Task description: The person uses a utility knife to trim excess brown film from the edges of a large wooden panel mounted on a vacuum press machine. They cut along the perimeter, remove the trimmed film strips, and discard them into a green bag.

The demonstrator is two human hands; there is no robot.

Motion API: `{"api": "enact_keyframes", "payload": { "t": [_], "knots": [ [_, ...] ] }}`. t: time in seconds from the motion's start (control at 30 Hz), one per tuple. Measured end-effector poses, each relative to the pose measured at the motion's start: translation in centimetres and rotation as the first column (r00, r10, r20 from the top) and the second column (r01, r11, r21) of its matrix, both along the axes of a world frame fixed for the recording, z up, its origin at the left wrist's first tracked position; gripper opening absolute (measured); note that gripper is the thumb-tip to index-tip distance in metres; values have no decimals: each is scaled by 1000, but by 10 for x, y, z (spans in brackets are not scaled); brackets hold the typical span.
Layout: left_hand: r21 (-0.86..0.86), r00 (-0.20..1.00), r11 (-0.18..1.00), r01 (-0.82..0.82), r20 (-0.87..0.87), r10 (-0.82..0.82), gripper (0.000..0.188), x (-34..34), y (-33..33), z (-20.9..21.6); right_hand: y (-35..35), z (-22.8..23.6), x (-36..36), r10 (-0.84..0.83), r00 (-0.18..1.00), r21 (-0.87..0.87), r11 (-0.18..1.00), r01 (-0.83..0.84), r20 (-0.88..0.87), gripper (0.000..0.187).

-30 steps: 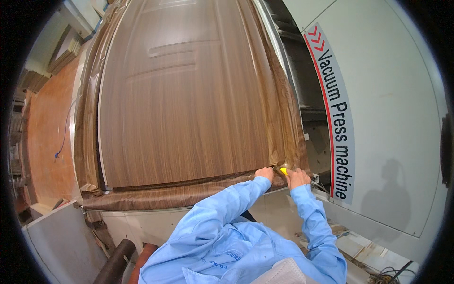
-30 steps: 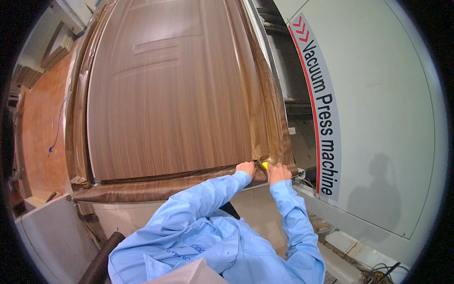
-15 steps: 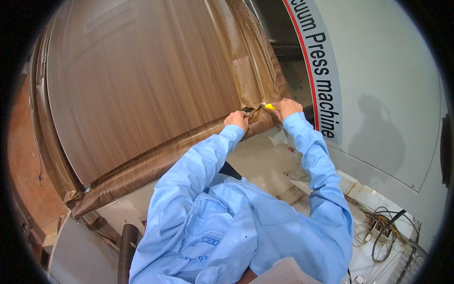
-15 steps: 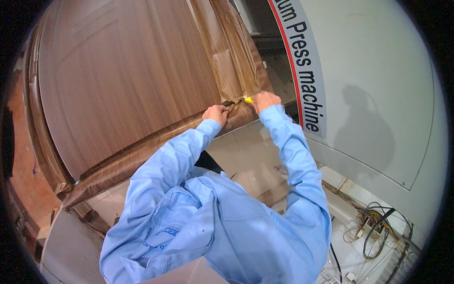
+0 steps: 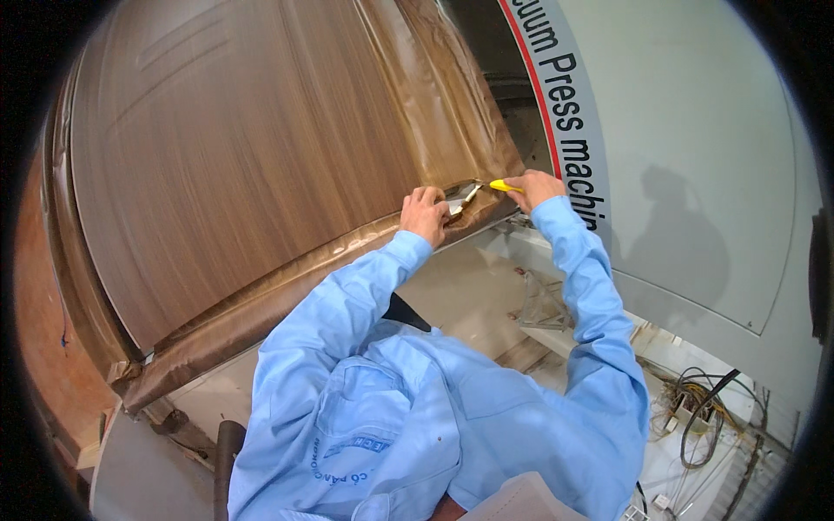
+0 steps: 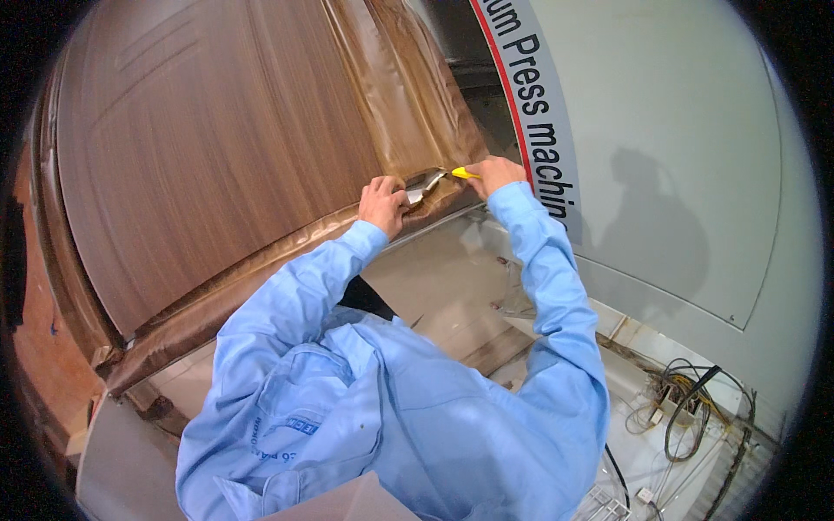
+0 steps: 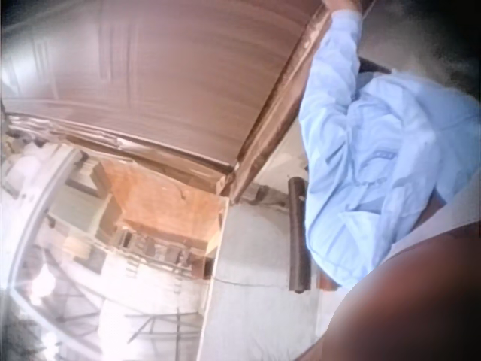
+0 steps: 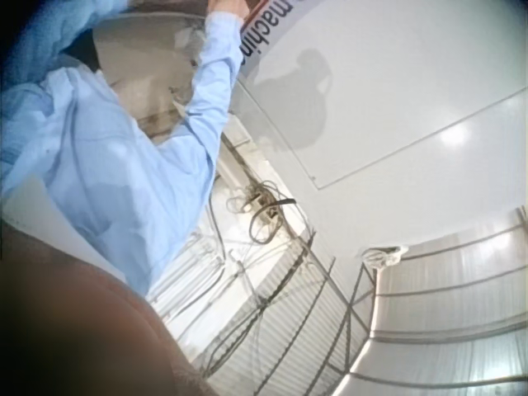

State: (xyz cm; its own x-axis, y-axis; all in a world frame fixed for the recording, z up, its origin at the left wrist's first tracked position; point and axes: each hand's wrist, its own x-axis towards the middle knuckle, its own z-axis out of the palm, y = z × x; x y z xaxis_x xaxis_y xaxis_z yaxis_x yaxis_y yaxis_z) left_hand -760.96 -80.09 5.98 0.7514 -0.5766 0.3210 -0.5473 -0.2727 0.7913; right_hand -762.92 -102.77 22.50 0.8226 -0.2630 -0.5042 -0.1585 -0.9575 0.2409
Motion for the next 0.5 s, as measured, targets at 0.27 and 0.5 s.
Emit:
{"api": "enact_keyframes", "payload": {
  "t": [0.27, 0.5],
  "knots": [
    [261, 675, 918, 298, -738, -10, 58, -9, -36, -3, 26, -24, 16, 135, 988, 21, 991, -134, -72, 24],
    [45, 457, 940, 338, -881, -122, 41, 3, -68, 3, 38, -4, 35, 64, 984, -4, 998, -65, -163, 21]
  ]
}}
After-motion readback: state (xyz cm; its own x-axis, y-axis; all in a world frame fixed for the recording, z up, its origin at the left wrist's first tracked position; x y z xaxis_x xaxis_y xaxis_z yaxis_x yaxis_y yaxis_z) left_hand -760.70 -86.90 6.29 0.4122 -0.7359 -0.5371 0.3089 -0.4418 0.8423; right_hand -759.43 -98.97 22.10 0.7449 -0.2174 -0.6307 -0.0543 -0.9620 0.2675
